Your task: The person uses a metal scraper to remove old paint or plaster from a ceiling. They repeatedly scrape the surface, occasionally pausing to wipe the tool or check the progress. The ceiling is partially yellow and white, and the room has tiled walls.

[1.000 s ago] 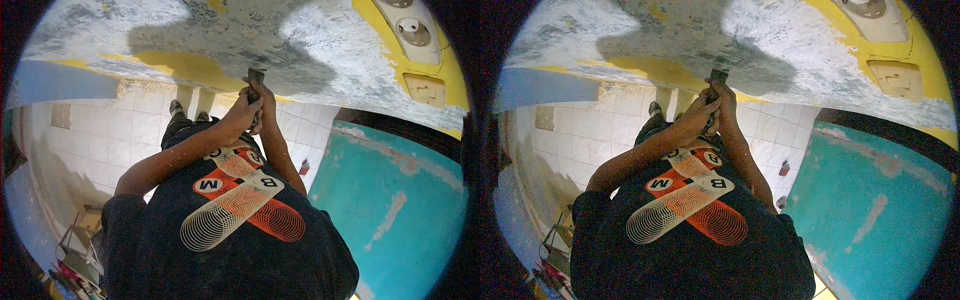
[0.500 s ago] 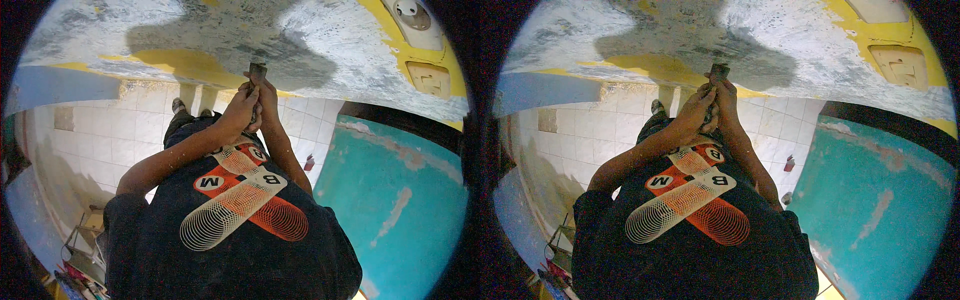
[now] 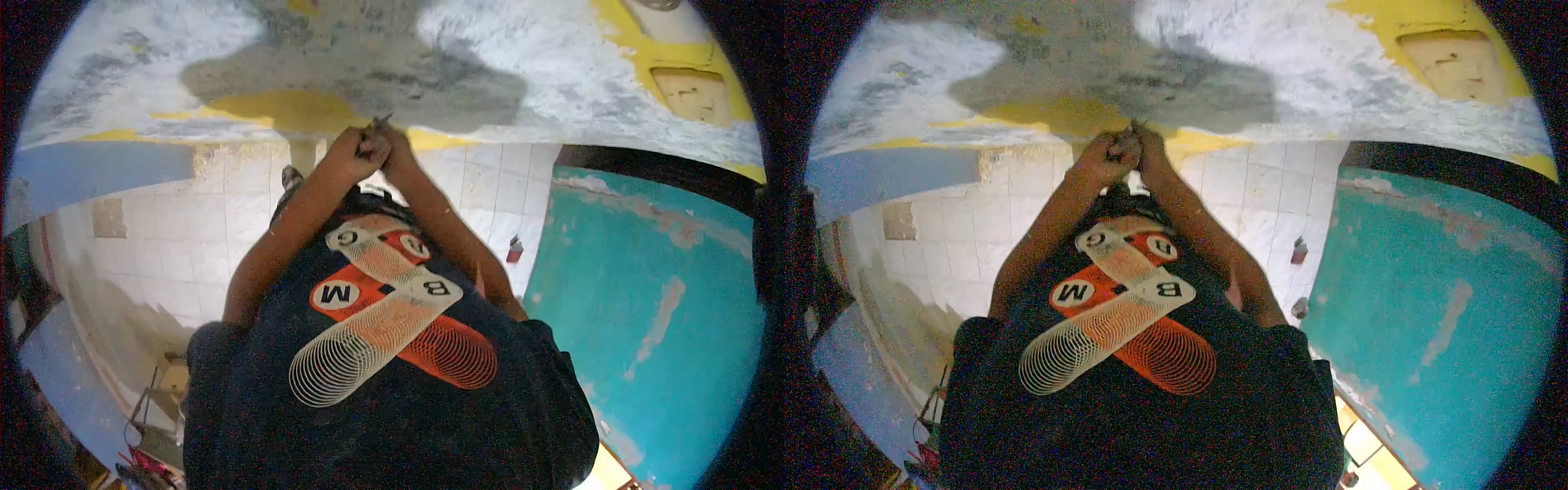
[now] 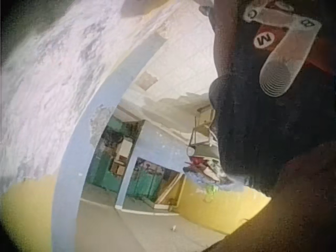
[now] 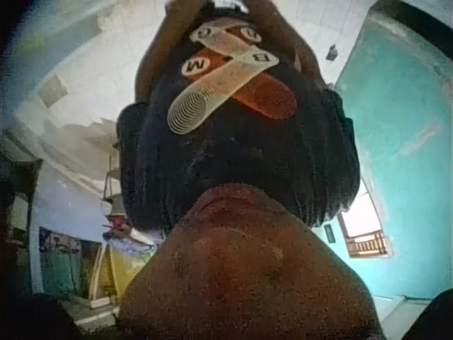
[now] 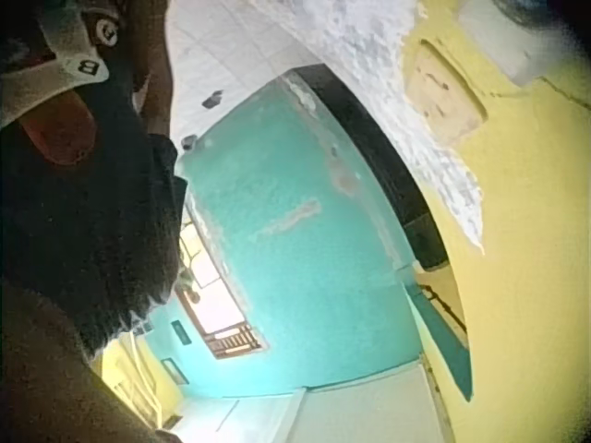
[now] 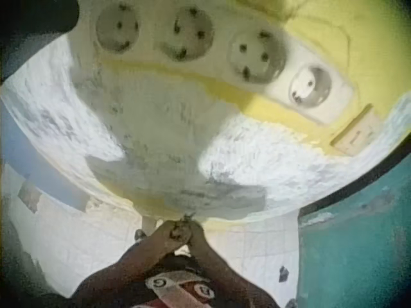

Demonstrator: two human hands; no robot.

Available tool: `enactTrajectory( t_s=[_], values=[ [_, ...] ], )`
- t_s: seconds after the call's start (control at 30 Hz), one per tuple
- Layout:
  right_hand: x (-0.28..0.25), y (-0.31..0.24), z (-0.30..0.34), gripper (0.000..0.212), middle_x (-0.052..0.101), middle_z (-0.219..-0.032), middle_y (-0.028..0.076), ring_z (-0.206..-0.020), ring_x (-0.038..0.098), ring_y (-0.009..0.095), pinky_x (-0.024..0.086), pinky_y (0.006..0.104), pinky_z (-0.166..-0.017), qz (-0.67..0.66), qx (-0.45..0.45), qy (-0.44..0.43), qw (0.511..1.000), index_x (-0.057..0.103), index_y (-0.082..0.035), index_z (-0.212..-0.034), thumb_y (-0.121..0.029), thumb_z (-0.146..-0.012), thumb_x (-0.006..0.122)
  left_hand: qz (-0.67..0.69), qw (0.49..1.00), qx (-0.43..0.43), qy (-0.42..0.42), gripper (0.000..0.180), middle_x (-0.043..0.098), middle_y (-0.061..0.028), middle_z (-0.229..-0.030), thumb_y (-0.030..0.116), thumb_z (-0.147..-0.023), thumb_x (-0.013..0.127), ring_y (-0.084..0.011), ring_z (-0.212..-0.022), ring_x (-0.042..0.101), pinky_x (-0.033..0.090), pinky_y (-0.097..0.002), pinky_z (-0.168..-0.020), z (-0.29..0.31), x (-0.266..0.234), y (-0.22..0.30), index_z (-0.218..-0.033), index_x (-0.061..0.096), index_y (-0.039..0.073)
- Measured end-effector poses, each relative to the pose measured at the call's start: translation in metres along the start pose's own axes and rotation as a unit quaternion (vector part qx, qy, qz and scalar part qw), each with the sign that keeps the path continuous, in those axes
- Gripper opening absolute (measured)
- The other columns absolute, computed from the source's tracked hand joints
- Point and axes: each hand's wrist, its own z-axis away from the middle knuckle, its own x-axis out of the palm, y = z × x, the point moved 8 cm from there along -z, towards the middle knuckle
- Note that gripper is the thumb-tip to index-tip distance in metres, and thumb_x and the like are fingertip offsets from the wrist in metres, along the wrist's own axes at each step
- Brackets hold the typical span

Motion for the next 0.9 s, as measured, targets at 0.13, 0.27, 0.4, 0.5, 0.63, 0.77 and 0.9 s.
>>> enactTrajectory(
  t_s=[0.13, 0.27, 0.4, 0.5, 0.63, 0.77, 0.9],
  values=[
    [0.002, 0.029, -0.02, 0.019, 0.053, -0.067, 0.0, -0.051, 0.053, 0.013, 0.045, 0.025, -0.044, -0.035, 0.052, -0.031, 0.998, 0.057, -0.005, -0.098, -0.022, -0.094, 0.053, 0.453, 0.887, -0.068, -0.051, 0.028, 0.056, -0.0093, -0.075, 0.023, -0.081, 0.061, -0.0173, -0.06, 0.052, 0.045, -0.0301, -0.056, -0.011, 0.028, -0.08, -0.095, 0.052, 0.001],
    [0.015, 0.007, 0.021, 0.022, 0.049, -0.062, -0.001, -0.039, 0.043, 0.011, 0.038, 0.0239, -0.034, 0.006, 0.123, 0.018, 0.992, 0.059, -0.005, -0.101, -0.025, -0.093, 0.053, 0.767, 0.576, -0.279, -0.048, 0.008, 0.048, -0.0033, -0.068, 0.015, -0.091, 0.048, -0.0135, -0.051, 0.04, 0.037, -0.0274, -0.048, 0.01, 0.046, -0.038, -0.089, 0.049, 0.008],
    [0.011, 0.015, 0.023, 0.029, 0.052, -0.066, -0.001, -0.042, 0.041, 0.01, 0.036, 0.0226, -0.034, 0.018, 0.141, 0.018, 0.99, 0.06, -0.007, -0.111, -0.029, -0.093, 0.052, 0.686, 0.631, -0.361, 0.031, 0.016, 0.046, -0.0012, -0.067, 0.022, -0.097, 0.045, -0.014, -0.051, 0.04, 0.036, -0.0279, -0.047, 0.025, 0.042, -0.039, -0.087, 0.048, 0.01],
    [0.009, 0.025, 0.019, 0.03, 0.058, -0.073, 0.001, -0.047, 0.045, 0.01, 0.039, 0.0227, -0.038, 0.031, 0.133, 0.014, 0.991, 0.059, -0.007, -0.112, -0.028, -0.093, 0.052, 0.657, 0.658, -0.367, 0.034, 0.021, 0.047, -0.0015, -0.068, 0.029, -0.097, 0.049, -0.0152, -0.054, 0.044, 0.037, -0.0293, -0.048, 0.036, 0.039, -0.041, -0.087, 0.048, 0.01],
    [0.023, 0.018, 0.021, 0.03, 0.062, -0.084, 0.004, -0.054, 0.05, 0.012, 0.044, 0.0218, -0.045, 0.106, 0.051, 0.006, 0.993, 0.059, -0.005, -0.11, -0.029, -0.092, 0.053, 0.642, 0.666, -0.379, 0.024, 0.025, 0.047, 0.0, -0.066, 0.034, -0.094, 0.055, -0.012, -0.052, 0.042, 0.034, -0.0248, -0.045, 0.053, 0.03, -0.03, -0.087, 0.051, 0.011],
    [0.035, 0.017, 0.022, 0.029, 0.061, -0.086, 0.005, -0.053, 0.05, 0.011, 0.044, 0.0215, -0.045, 0.124, 0.005, 0.012, 0.992, 0.058, -0.005, -0.106, -0.03, -0.091, 0.054, 0.679, 0.641, -0.355, -0.051, 0.029, 0.043, 0.0027, -0.063, 0.039, -0.093, 0.055, -0.0087, -0.045, 0.035, 0.03, -0.0235, -0.04, 0.064, 0.019, -0.012, -0.087, 0.049, 0.011],
    [0.048, 0.015, 0.025, 0.025, 0.059, -0.08, 0.004, -0.049, 0.047, 0.01, 0.039, 0.0218, -0.041, 0.105, 0.02, 0.056, 0.993, 0.057, -0.006, -0.103, -0.027, -0.091, 0.054, 0.669, 0.652, -0.353, -0.05, 0.028, 0.041, 0.0045, -0.062, 0.041, -0.094, 0.054, -0.007, -0.041, 0.031, 0.026, -0.0224, -0.038, 0.062, 0.006, -0.022, -0.088, 0.048, 0.014]
  ],
)
